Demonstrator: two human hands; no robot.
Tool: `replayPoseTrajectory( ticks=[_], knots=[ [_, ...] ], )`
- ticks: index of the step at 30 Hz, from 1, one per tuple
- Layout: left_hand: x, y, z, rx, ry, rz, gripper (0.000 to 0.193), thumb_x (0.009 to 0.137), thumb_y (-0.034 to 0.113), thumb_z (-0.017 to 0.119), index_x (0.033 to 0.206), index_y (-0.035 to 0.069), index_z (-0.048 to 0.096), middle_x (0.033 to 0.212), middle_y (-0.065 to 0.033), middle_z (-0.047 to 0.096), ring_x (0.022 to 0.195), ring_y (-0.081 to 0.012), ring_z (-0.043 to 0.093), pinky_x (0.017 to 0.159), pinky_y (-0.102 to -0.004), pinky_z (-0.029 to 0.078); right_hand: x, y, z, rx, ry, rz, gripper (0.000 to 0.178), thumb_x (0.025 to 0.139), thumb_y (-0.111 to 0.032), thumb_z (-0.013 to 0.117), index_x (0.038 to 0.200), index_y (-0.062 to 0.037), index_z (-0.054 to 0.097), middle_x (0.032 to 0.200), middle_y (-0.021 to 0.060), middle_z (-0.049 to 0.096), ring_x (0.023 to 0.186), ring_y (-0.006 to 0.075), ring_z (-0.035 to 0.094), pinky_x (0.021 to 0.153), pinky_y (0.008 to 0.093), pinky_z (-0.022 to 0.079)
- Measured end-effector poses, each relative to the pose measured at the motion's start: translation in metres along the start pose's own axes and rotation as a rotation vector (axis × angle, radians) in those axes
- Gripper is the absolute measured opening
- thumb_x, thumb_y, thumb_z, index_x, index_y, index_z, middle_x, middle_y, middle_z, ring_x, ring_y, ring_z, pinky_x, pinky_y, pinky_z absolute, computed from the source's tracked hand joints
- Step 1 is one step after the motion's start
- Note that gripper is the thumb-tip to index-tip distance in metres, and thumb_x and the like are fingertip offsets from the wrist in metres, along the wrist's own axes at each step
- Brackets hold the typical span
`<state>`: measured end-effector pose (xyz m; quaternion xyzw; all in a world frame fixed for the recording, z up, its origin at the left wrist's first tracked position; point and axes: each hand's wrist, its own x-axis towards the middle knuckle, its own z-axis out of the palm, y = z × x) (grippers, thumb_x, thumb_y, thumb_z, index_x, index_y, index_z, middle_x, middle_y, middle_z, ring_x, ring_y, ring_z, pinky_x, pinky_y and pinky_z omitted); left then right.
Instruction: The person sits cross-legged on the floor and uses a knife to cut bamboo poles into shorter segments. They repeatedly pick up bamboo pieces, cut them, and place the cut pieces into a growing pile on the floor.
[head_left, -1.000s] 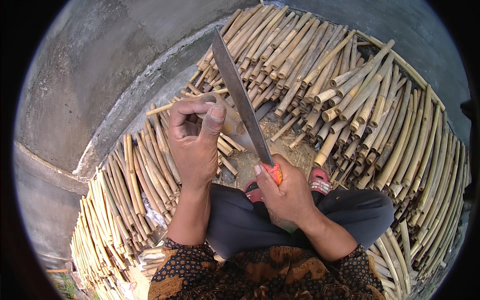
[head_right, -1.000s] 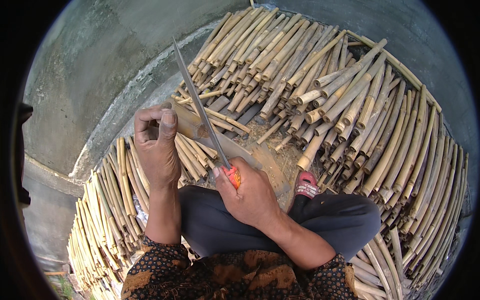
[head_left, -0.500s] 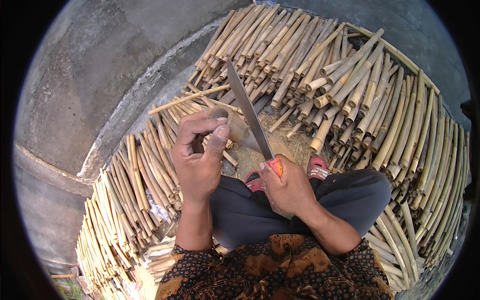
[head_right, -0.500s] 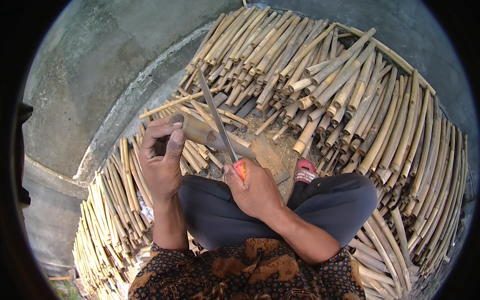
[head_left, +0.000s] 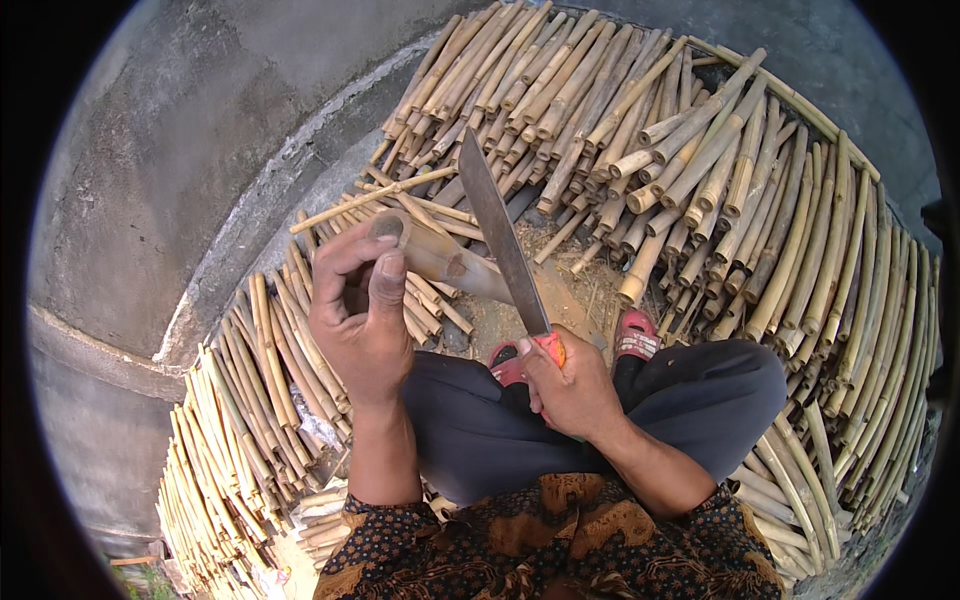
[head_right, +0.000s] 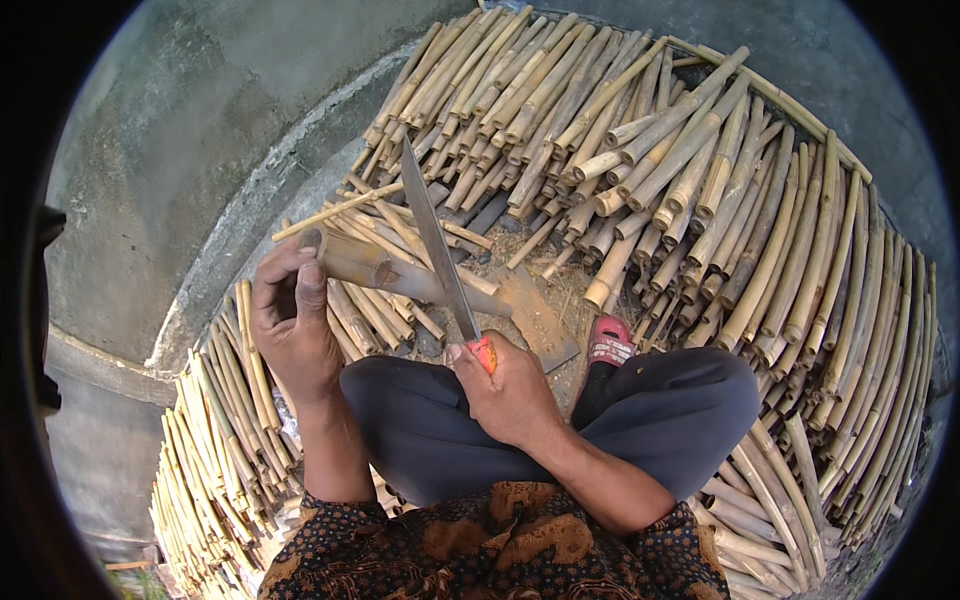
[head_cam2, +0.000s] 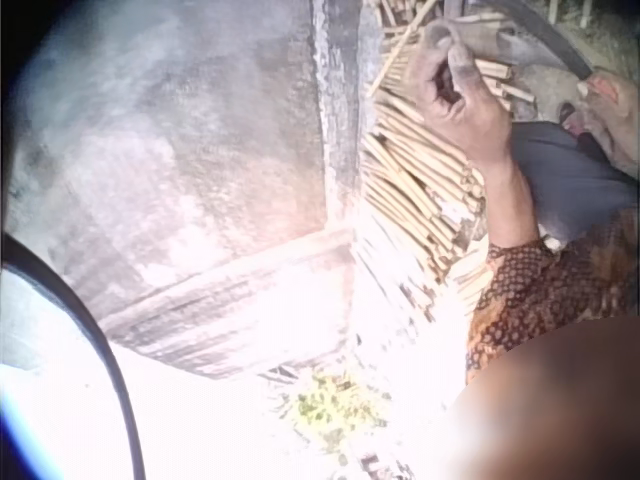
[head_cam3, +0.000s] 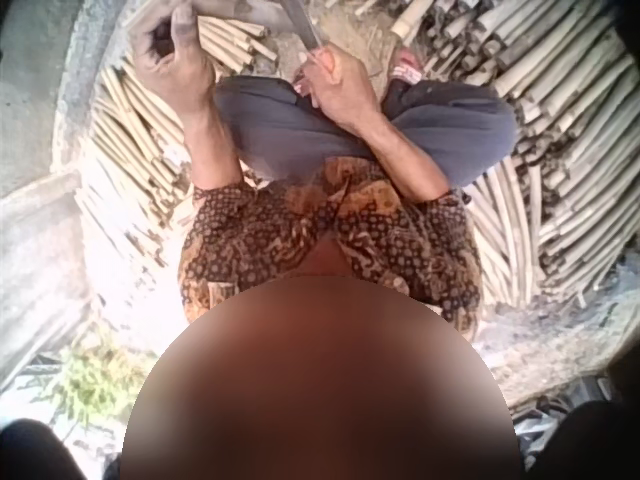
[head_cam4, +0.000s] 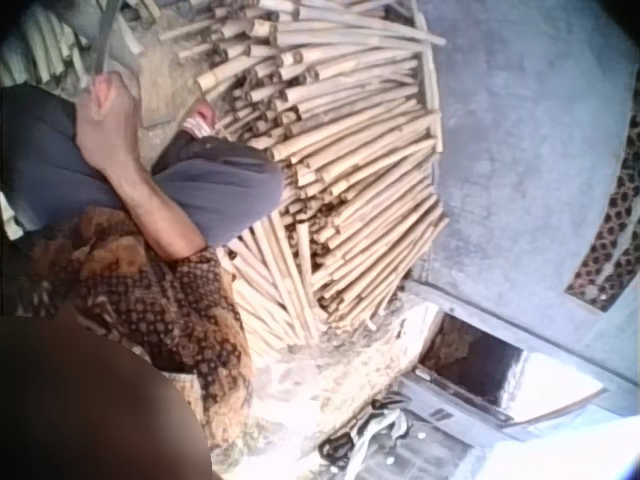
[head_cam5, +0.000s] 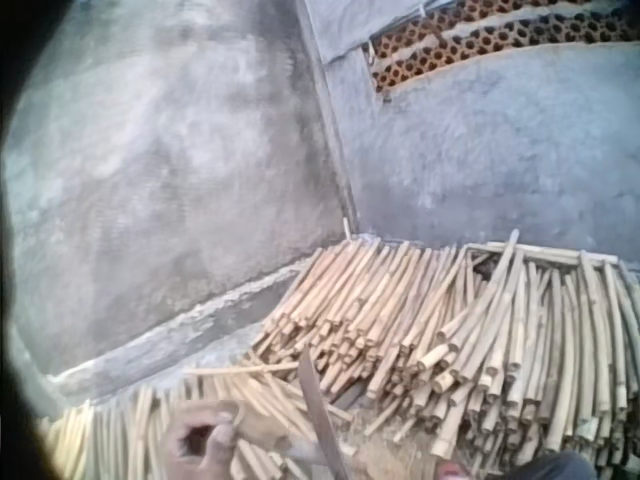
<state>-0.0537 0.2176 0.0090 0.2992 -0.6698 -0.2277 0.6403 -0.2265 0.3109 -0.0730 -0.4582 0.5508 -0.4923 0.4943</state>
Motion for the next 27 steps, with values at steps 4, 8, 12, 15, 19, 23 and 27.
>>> replayPoseTrajectory(
  ticks=[4,8,12,15,19,23,27],
  knots=[
    [0.020,-0.009,-0.012,-0.080,0.095,0.085,0.019,0.099,0.014,0.072,0.111,0.000,0.066,0.125,-0.0172,0.068,0.110,-0.0187,0.067,0.098,-0.0328,0.053,-0.001,-0.019,-0.015,-0.020,0.108,-0.169,0.028,0.103,-0.023,0.063,0.094,0.0031,0.061,0.063,0.0119,0.065,0.057,0.0188,0.067,0.055,0.0353,0.050],
    [0.016,-0.018,-0.005,0.068,0.041,0.165,0.020,0.099,0.015,0.072,0.111,0.001,0.064,0.125,-0.0178,0.068,0.109,-0.0179,0.067,0.096,-0.0321,0.053,-0.010,-0.043,-0.017,-0.161,0.114,-0.272,0.028,0.100,-0.023,0.067,0.102,0.0051,0.061,0.066,0.0175,0.066,0.060,0.0276,0.072,0.056,0.0376,0.053],
    [0.006,-0.022,-0.003,-0.068,0.039,0.071,0.021,0.101,0.017,0.071,0.113,0.002,0.064,0.122,-0.0159,0.068,0.110,-0.0169,0.066,0.095,-0.0306,0.053,-0.012,-0.038,-0.001,-0.162,0.055,-0.342,0.031,0.100,-0.023,0.065,0.106,0.0067,0.060,0.071,0.0250,0.065,0.064,0.0412,0.070,0.058,0.0457,0.053],
    [0.010,-0.024,-0.015,-0.136,-0.045,-0.023,0.023,0.103,0.017,0.065,0.120,0.002,0.061,0.132,-0.0250,0.063,0.123,-0.0270,0.063,0.102,-0.0399,0.054,-0.002,-0.031,0.002,-0.238,-0.031,-0.078,0.032,0.101,-0.025,0.064,0.102,0.0073,0.059,0.069,0.0270,0.063,0.066,0.0482,0.067,0.061,0.0486,0.053],
    [0.017,-0.030,-0.022,-0.172,-0.077,-0.075,0.026,0.106,0.021,0.059,0.124,0.003,0.058,0.140,-0.0322,0.058,0.131,-0.0334,0.060,0.105,-0.0441,0.055,-0.007,-0.039,0.001,-0.153,0.001,-0.227,0.032,0.101,-0.025,0.064,0.098,0.0065,0.059,0.065,0.0263,0.062,0.065,0.0469,0.068,0.060,0.0496,0.052],
    [0.016,-0.031,-0.016,-0.198,-0.115,-0.058,0.026,0.108,0.022,0.056,0.125,0.003,0.058,0.140,-0.0306,0.059,0.131,-0.0317,0.060,0.107,-0.0431,0.053,-0.008,-0.039,0.005,-0.159,0.026,-0.341,0.027,0.100,-0.022,0.065,0.100,0.0047,0.062,0.070,0.0222,0.066,0.064,0.0375,0.068,0.061,0.0456,0.051],
    [0.015,-0.030,-0.008,-0.295,0.027,-0.155,0.025,0.106,0.018,0.061,0.126,0.004,0.057,0.136,-0.0266,0.062,0.125,-0.0282,0.063,0.106,-0.0410,0.053,0.019,-0.012,0.005,-0.357,0.013,0.037,0.033,0.100,-0.025,0.064,0.100,0.0073,0.060,0.070,0.0281,0.066,0.067,0.0467,0.070,0.059,0.0492,0.053]
  ],
)
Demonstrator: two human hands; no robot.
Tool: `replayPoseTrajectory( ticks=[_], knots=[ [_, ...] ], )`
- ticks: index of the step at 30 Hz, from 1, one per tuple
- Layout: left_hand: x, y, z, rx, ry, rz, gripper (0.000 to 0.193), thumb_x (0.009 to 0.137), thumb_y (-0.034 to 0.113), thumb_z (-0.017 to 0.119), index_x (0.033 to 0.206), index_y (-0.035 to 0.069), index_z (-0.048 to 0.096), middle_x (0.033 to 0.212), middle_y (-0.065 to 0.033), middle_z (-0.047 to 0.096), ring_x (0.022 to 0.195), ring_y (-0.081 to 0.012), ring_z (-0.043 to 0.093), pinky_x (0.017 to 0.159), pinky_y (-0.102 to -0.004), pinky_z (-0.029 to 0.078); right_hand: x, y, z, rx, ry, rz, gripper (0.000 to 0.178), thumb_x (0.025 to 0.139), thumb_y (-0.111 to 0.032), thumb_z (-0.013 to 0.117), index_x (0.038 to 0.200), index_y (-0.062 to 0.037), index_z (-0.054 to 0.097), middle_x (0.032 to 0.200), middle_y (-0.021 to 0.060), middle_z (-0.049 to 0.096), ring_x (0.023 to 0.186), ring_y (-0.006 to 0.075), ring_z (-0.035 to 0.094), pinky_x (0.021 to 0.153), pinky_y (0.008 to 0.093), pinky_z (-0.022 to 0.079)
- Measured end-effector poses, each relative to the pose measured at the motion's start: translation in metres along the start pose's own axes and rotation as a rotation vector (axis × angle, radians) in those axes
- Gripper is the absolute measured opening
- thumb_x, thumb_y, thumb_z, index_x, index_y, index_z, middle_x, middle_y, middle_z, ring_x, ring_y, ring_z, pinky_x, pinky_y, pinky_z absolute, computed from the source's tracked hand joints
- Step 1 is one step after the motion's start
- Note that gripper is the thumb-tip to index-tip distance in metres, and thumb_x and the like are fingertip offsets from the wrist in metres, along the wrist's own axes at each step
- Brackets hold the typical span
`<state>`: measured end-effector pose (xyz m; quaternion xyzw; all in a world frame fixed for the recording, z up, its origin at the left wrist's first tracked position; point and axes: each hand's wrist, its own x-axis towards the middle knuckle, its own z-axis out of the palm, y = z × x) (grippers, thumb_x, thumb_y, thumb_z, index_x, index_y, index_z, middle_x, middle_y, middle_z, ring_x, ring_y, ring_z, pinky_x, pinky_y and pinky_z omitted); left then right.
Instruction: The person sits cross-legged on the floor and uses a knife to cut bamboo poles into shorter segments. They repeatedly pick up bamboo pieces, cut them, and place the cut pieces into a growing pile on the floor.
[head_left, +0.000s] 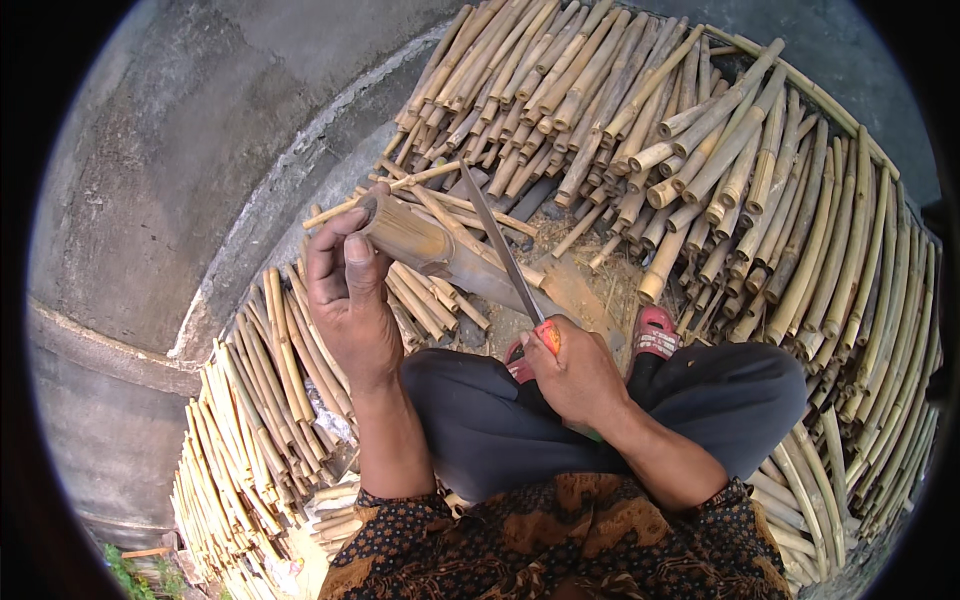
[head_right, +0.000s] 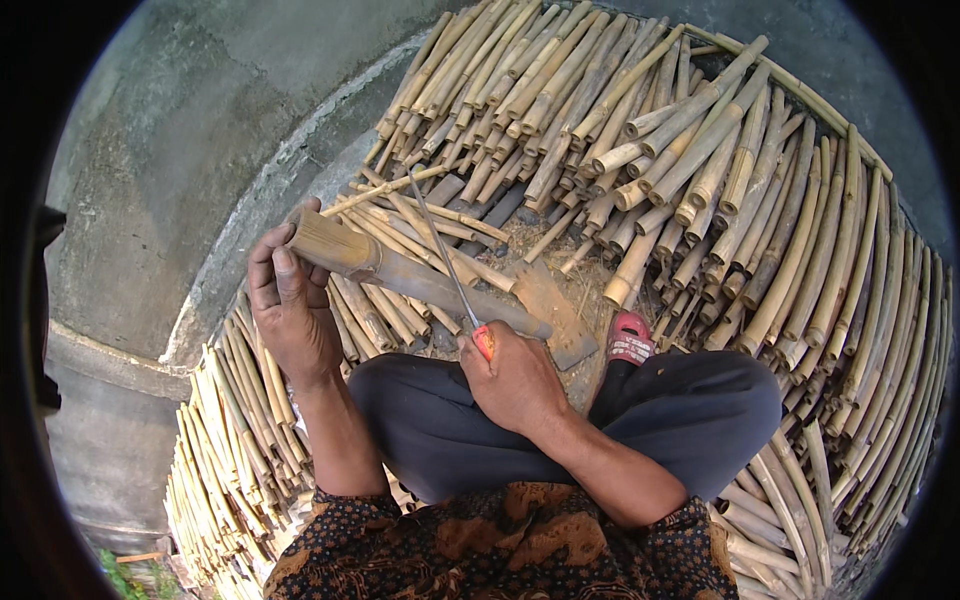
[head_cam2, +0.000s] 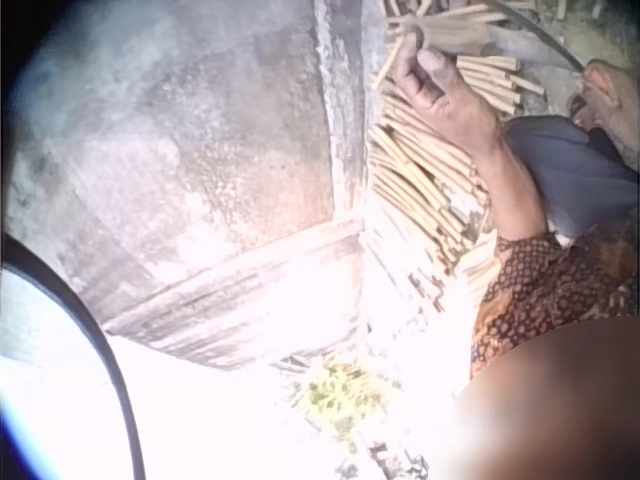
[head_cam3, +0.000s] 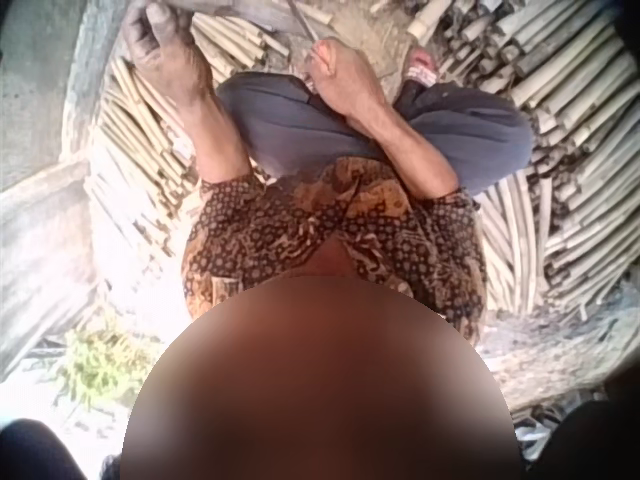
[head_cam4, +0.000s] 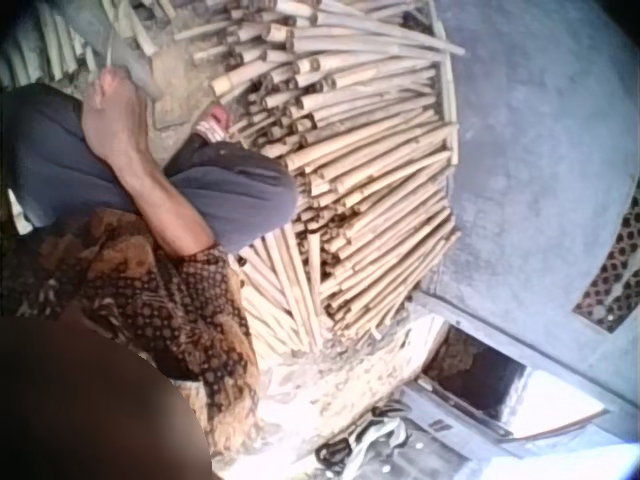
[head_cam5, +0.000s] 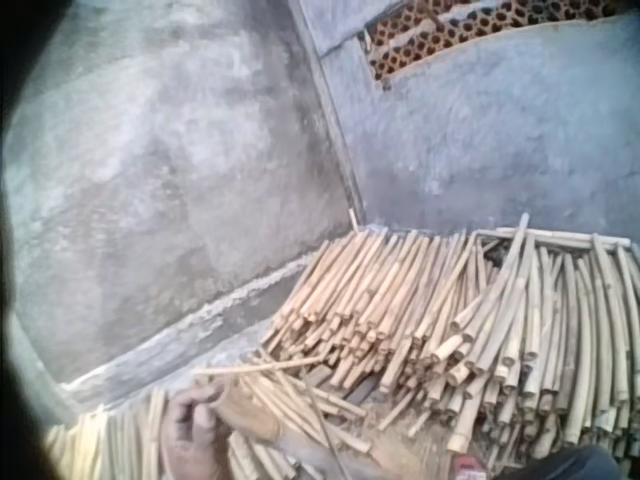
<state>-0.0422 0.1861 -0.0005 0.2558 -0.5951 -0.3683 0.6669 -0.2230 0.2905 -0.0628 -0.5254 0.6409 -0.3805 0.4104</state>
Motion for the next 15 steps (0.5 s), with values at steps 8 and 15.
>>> replayPoseTrajectory(
  ticks=[8,15],
  knots=[
    [0.026,-0.003,0.003,0.203,0.147,0.060,0.031,0.100,0.011,0.069,0.123,0.002,0.051,0.123,-0.0223,0.064,0.116,-0.0358,0.068,0.092,-0.0394,0.064,0.003,0.011,0.024,0.064,0.062,-0.342,0.030,0.097,-0.025,0.066,0.097,0.0048,0.059,0.068,0.0259,0.065,0.065,0.0465,0.068,0.059,0.0501,0.053],
    [0.037,-0.040,-0.019,0.181,0.091,-0.012,0.040,0.102,0.018,0.065,0.132,0.003,0.044,0.139,-0.0279,0.055,0.128,-0.0417,0.061,0.101,-0.0479,0.061,0.067,0.134,0.064,-0.127,0.145,-0.005,0.033,0.096,-0.027,0.063,0.103,0.0050,0.062,0.079,0.0307,0.069,0.075,0.0479,0.071,0.073,0.0547,0.057]
  ],
)
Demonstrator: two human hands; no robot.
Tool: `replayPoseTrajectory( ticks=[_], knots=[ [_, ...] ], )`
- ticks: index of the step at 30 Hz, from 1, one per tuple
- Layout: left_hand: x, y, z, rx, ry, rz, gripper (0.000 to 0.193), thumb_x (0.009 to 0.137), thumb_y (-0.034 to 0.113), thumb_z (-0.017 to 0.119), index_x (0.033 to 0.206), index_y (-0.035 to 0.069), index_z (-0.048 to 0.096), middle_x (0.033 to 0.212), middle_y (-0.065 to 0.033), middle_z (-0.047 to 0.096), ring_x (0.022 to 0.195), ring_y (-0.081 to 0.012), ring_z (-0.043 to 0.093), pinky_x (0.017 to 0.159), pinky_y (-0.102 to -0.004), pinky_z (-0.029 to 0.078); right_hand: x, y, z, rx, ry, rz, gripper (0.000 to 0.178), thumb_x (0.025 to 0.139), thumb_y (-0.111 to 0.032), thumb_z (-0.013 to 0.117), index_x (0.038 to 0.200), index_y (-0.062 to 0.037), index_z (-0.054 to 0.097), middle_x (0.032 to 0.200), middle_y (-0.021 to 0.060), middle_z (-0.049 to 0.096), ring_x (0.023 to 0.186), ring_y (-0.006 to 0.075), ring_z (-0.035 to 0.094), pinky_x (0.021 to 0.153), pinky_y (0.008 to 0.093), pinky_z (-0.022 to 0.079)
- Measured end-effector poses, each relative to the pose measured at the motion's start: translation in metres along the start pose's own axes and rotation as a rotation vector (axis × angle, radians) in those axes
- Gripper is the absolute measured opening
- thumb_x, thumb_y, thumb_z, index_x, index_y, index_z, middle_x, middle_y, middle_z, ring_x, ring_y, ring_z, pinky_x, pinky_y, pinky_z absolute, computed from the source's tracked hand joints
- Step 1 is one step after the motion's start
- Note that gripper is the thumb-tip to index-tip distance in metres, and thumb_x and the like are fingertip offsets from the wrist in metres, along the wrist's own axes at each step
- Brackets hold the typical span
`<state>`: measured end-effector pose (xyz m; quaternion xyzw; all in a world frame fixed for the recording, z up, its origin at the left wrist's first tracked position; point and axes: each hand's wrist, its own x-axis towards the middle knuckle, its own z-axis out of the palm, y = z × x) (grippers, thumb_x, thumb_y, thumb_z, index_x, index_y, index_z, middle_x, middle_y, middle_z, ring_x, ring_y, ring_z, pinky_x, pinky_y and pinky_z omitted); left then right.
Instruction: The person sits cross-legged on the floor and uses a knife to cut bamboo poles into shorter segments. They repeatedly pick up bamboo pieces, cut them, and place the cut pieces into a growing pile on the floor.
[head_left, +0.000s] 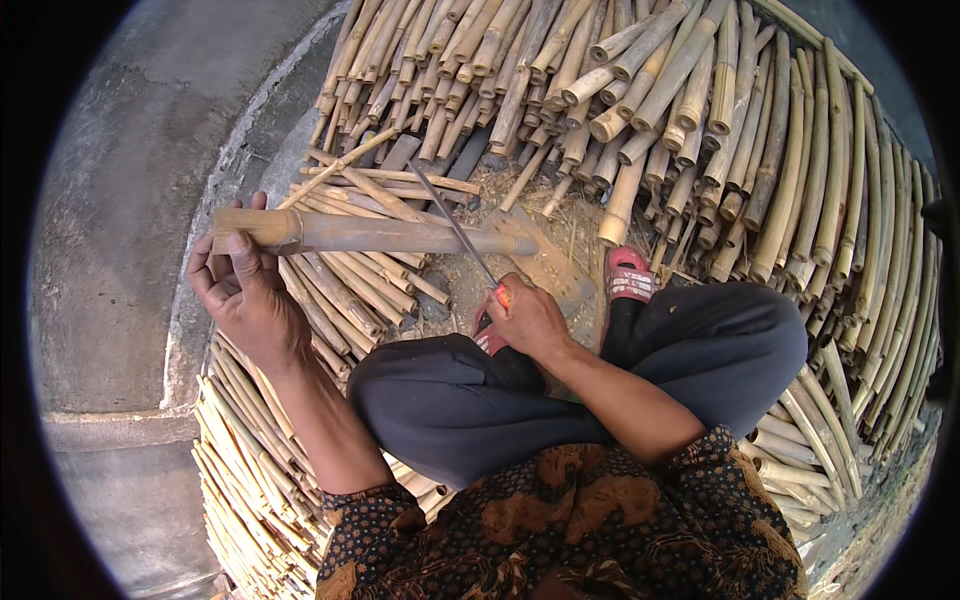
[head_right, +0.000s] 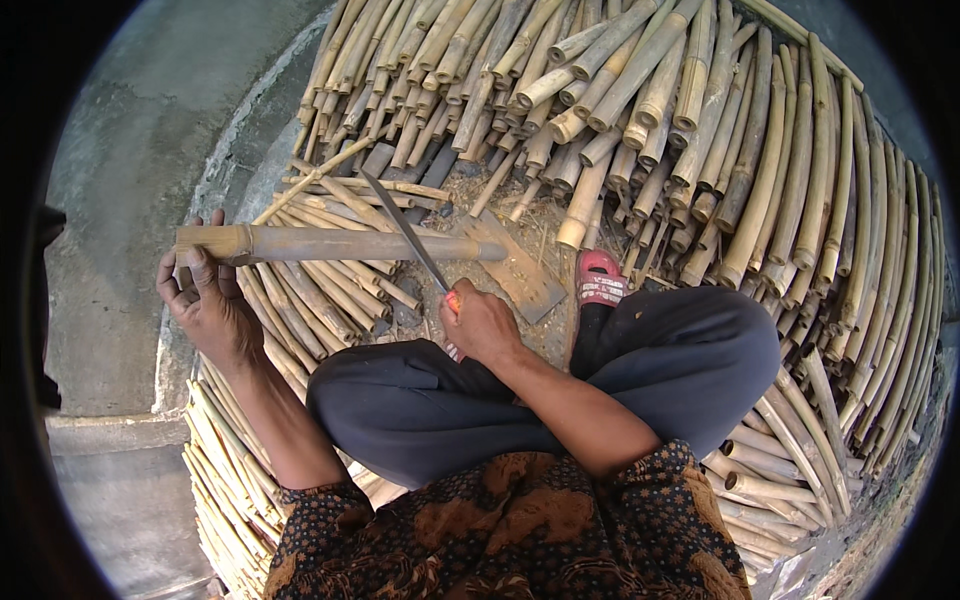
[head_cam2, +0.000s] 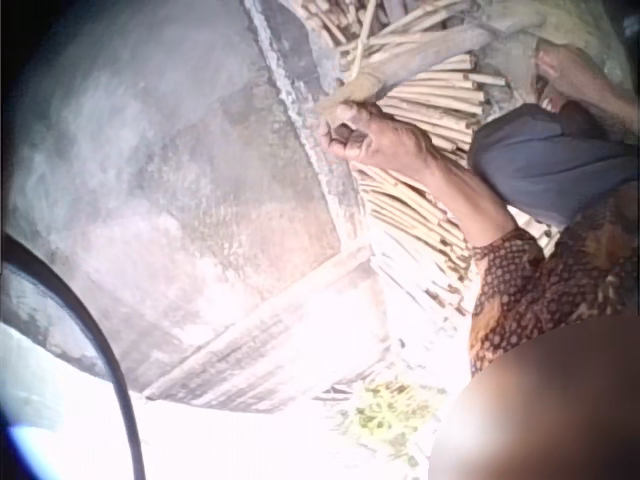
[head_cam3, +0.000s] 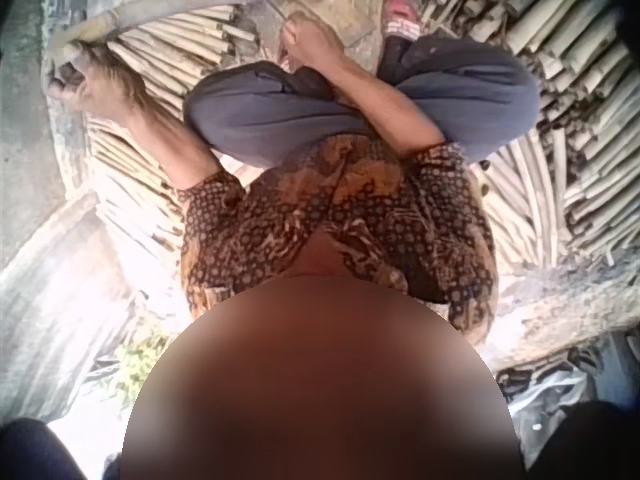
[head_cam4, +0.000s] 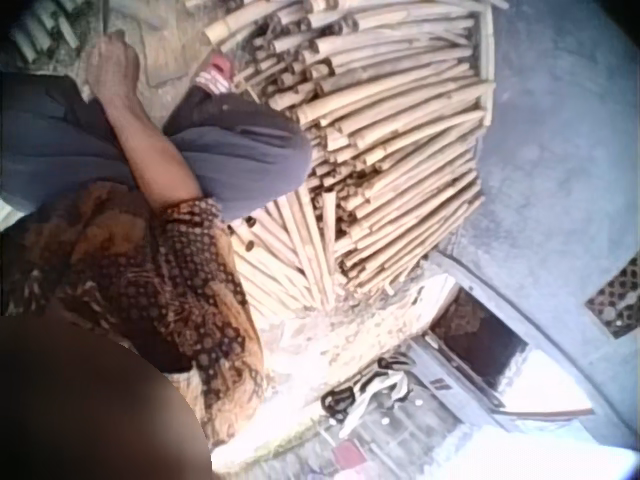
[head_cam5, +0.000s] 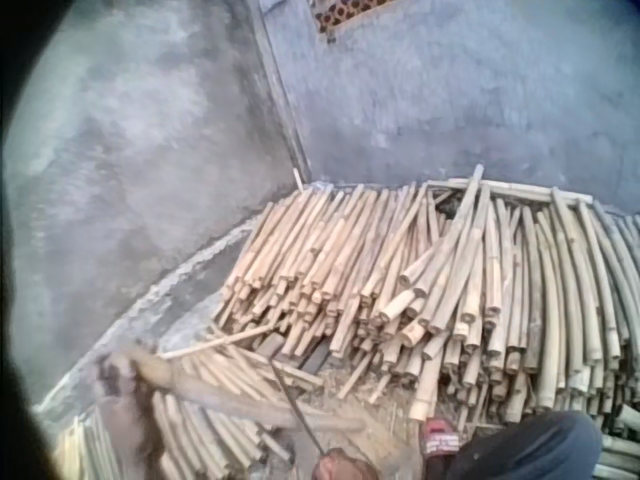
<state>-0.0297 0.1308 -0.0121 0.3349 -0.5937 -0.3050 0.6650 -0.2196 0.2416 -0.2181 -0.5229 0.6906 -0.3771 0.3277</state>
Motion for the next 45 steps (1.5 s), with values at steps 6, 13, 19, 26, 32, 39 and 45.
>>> replayPoseTrajectory(
  ticks=[6,13,19,26,32,39,45],
  knots=[
    [0.021,-0.028,-0.033,-0.060,-0.117,-0.196,0.069,0.107,0.038,0.055,0.158,0.003,0.024,0.152,-0.0298,0.044,0.139,-0.0412,0.051,0.109,-0.0526,0.054,-0.014,0.105,0.016,-0.172,-0.083,0.382,0.036,0.093,-0.028,0.061,0.107,0.0049,0.064,0.091,0.0334,0.071,0.091,0.0484,0.071,0.085,0.0550,0.056],
    [-0.031,-0.126,-0.031,-0.184,-0.327,-0.580,0.095,0.097,0.030,0.075,0.163,0.008,0.010,0.155,-0.0281,0.043,0.144,-0.0415,0.044,0.116,-0.0559,0.043,-0.010,0.111,0.028,-0.188,-0.149,0.363,0.036,0.093,-0.028,0.061,0.108,0.0049,0.065,0.094,0.0326,0.071,0.094,0.0491,0.070,0.087,0.0555,0.055],
    [-0.105,-0.210,-0.019,-0.105,-0.407,-1.016,0.065,0.100,0.027,0.072,0.151,0.007,0.037,0.147,-0.0141,0.056,0.128,-0.0243,0.058,0.103,-0.0367,0.055,-0.008,0.156,0.027,-0.284,-0.230,0.521,0.041,0.094,-0.031,0.059,0.113,0.0047,0.066,0.104,0.0313,0.071,0.102,0.0459,0.070,0.092,0.0526,0.054],
    [-0.093,-0.239,-0.135,-0.217,0.307,-0.664,0.046,0.102,0.034,0.067,0.131,0.004,0.047,0.103,-0.0115,0.063,0.092,-0.0252,0.067,0.082,-0.0408,0.061,-0.006,0.154,0.031,-0.297,-0.264,0.586,0.046,0.099,-0.036,0.053,0.122,0.0016,0.065,0.113,0.0287,0.071,0.109,0.0438,0.069,0.097,0.0515,0.053],
    [-0.136,-0.143,-0.331,0.608,0.907,-0.879,0.061,0.103,0.042,0.062,0.137,-0.007,0.053,0.119,-0.0229,0.064,0.104,-0.0362,0.064,0.093,-0.0445,0.054,-0.007,0.155,0.029,-0.217,-0.269,0.598,0.045,0.099,-0.036,0.054,0.121,0.0018,0.066,0.116,0.0290,0.070,0.111,0.0435,0.069,0.098,0.0510,0.053],
    [-0.289,-0.122,-0.353,0.989,0.733,-1.158,0.059,0.104,0.041,0.061,0.137,-0.008,0.053,0.119,-0.0228,0.064,0.104,-0.0360,0.064,0.094,-0.0444,0.053,-0.009,0.154,0.039,-0.163,-0.242,0.616,0.044,0.098,-0.035,0.055,0.121,0.0012,0.066,0.116,0.0291,0.070,0.112,0.0440,0.068,0.099,0.0515,0.053],
    [-0.343,-0.129,-0.323,0.955,0.542,-1.193,0.058,0.104,0.040,0.061,0.137,-0.008,0.053,0.120,-0.0227,0.063,0.105,-0.0359,0.064,0.094,-0.0443,0.053,-0.011,0.153,0.045,-0.188,-0.205,0.586,0.044,0.096,-0.033,0.056,0.118,0.0032,0.066,0.114,0.0301,0.070,0.110,0.0439,0.069,0.098,0.0506,0.053]
  ],
)
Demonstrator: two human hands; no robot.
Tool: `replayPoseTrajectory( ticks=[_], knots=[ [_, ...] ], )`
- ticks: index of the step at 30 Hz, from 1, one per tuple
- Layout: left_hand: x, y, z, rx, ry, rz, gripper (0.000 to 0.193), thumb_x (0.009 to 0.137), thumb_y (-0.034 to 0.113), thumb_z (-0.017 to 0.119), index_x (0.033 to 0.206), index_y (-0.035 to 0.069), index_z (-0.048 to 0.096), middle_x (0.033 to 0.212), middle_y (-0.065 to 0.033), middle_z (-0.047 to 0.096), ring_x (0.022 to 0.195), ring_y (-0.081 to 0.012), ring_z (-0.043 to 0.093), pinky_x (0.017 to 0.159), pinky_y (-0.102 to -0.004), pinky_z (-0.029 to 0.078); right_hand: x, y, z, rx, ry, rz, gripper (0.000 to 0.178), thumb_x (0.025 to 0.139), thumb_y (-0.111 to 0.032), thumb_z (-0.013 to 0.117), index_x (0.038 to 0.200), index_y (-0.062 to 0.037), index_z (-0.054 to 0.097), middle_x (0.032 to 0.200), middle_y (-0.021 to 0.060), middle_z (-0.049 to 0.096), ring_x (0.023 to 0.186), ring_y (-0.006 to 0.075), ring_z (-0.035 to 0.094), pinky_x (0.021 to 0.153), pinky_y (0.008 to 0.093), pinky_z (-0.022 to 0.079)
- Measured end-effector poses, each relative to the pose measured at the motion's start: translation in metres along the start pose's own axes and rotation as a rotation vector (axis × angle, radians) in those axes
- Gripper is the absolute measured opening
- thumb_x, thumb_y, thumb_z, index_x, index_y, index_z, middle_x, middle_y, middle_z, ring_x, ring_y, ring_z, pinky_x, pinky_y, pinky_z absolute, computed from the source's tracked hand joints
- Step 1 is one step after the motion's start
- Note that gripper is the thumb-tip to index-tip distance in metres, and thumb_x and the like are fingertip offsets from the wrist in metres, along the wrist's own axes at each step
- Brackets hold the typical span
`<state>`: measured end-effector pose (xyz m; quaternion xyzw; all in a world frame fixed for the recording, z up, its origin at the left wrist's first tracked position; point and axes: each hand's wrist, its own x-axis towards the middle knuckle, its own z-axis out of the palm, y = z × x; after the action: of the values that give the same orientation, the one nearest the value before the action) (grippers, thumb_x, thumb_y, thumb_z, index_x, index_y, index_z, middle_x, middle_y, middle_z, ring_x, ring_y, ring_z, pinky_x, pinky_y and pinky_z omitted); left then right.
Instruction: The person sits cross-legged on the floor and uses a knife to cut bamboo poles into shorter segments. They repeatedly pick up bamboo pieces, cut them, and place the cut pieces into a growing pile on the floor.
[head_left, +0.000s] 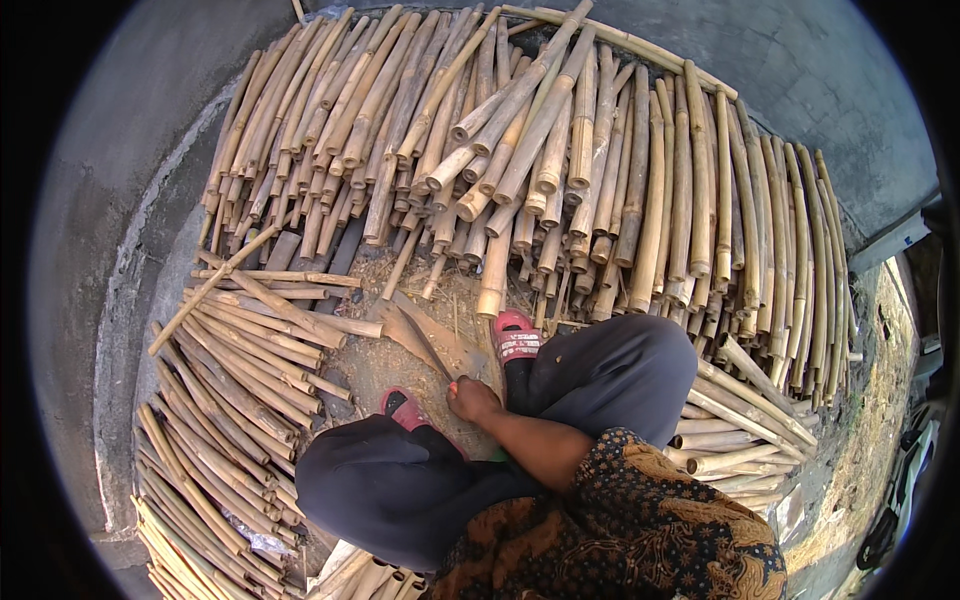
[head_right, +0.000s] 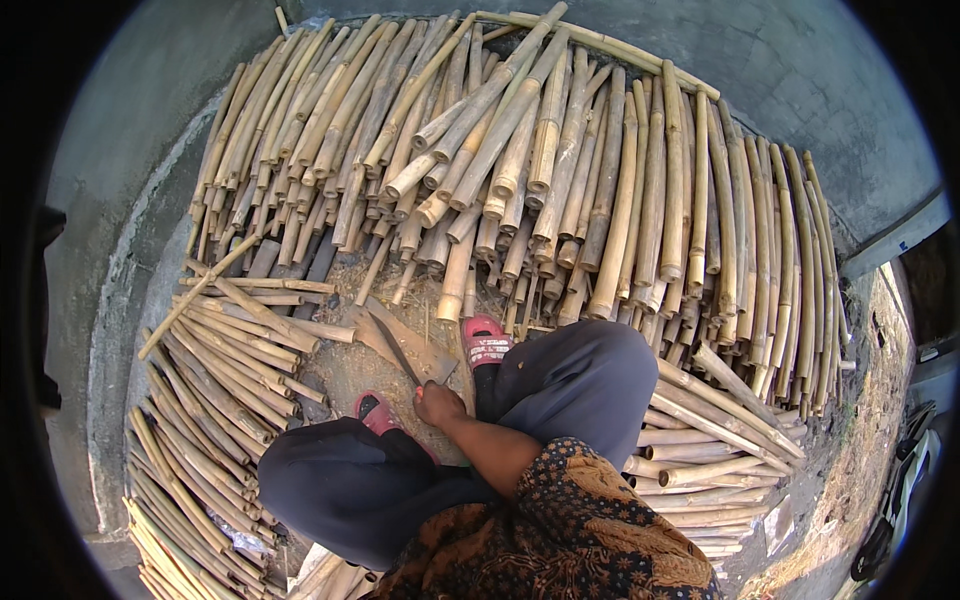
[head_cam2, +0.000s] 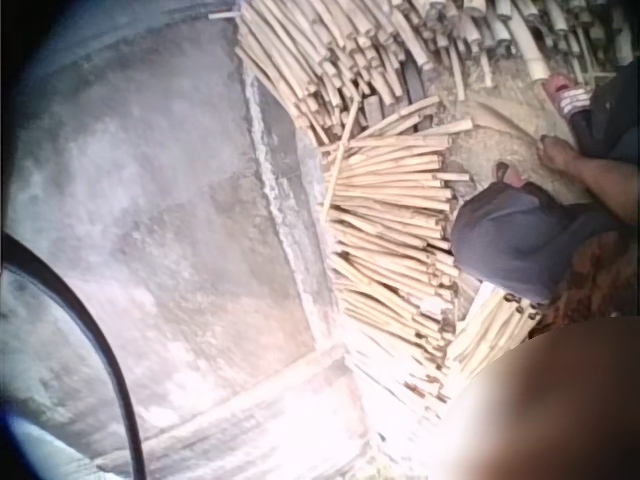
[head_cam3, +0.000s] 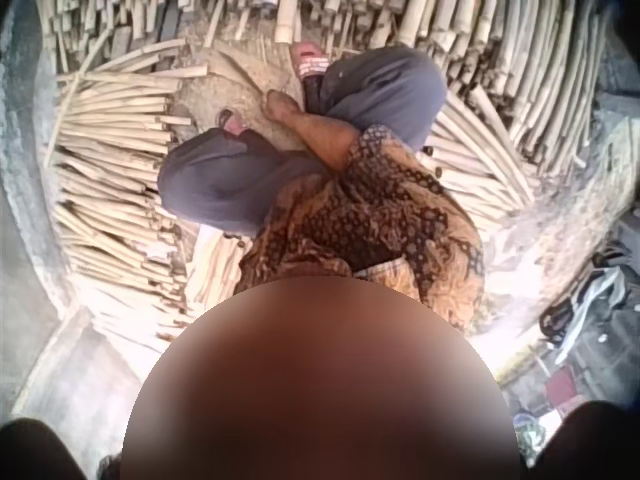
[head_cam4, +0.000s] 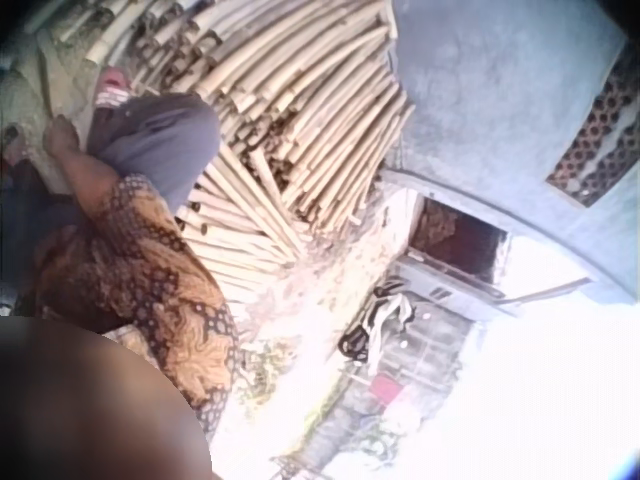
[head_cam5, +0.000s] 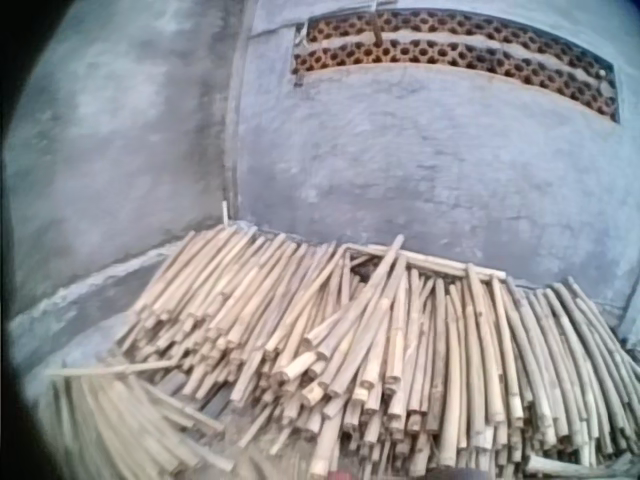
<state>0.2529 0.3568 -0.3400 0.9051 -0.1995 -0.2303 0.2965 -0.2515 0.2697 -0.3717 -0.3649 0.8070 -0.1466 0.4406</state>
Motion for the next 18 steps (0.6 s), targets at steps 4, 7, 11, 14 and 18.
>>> replayPoseTrajectory(
  ticks=[4,7,11,14,18],
  knots=[
    [-0.007,-0.004,0.007,0.020,-0.055,0.036,0.057,0.105,0.040,0.060,0.137,-0.008,0.054,0.120,-0.0227,0.063,0.105,-0.0358,0.064,0.094,-0.0442,0.053,-0.001,-0.004,0.004,-0.019,0.003,-0.001,0.044,0.095,-0.033,0.057,0.118,0.0031,0.067,0.115,0.0299,0.070,0.110,0.0439,0.068,0.099,0.0508,0.053],
    [-0.007,-0.005,0.006,0.037,-0.060,0.048,0.057,0.105,0.039,0.060,0.137,-0.008,0.054,0.120,-0.0227,0.063,0.106,-0.0357,0.064,0.095,-0.0441,0.053,-0.004,-0.008,0.003,0.005,0.006,0.019,0.044,0.095,-0.033,0.058,0.119,0.0029,0.067,0.115,0.0296,0.070,0.112,0.0436,0.068,0.099,0.0508,0.053],
    [-0.005,-0.004,0.003,0.090,-0.065,0.071,0.056,0.105,0.039,0.060,0.136,-0.008,0.054,0.120,-0.0226,0.063,0.106,-0.0356,0.064,0.095,-0.0440,0.053,-0.008,-0.009,-0.002,0.008,-0.013,0.010,0.044,0.096,-0.032,0.059,0.121,0.0032,0.066,0.117,0.0292,0.070,0.113,0.0429,0.068,0.100,0.0504,0.053],
    [-0.003,-0.004,0.003,0.128,-0.059,0.067,0.056,0.105,0.038,0.060,0.136,-0.008,0.054,0.121,-0.0226,0.063,0.106,-0.0355,0.064,0.095,-0.0440,0.053,-0.008,-0.006,-0.006,0.007,-0.018,0.007,0.044,0.095,-0.032,0.060,0.121,0.0033,0.067,0.116,0.0293,0.071,0.113,0.0431,0.068,0.100,0.0504,0.053],
    [-0.003,-0.006,-0.003,0.184,-0.045,0.068,0.055,0.106,0.037,0.059,0.136,-0.008,0.054,0.121,-0.0226,0.063,0.106,-0.0355,0.064,0.096,-0.0439,0.053,-0.005,-0.001,-0.007,0.021,-0.019,0.023,0.044,0.095,-0.031,0.060,0.120,0.0037,0.067,0.116,0.0296,0.070,0.113,0.0436,0.068,0.100,0.0507,0.053]
  ],
)
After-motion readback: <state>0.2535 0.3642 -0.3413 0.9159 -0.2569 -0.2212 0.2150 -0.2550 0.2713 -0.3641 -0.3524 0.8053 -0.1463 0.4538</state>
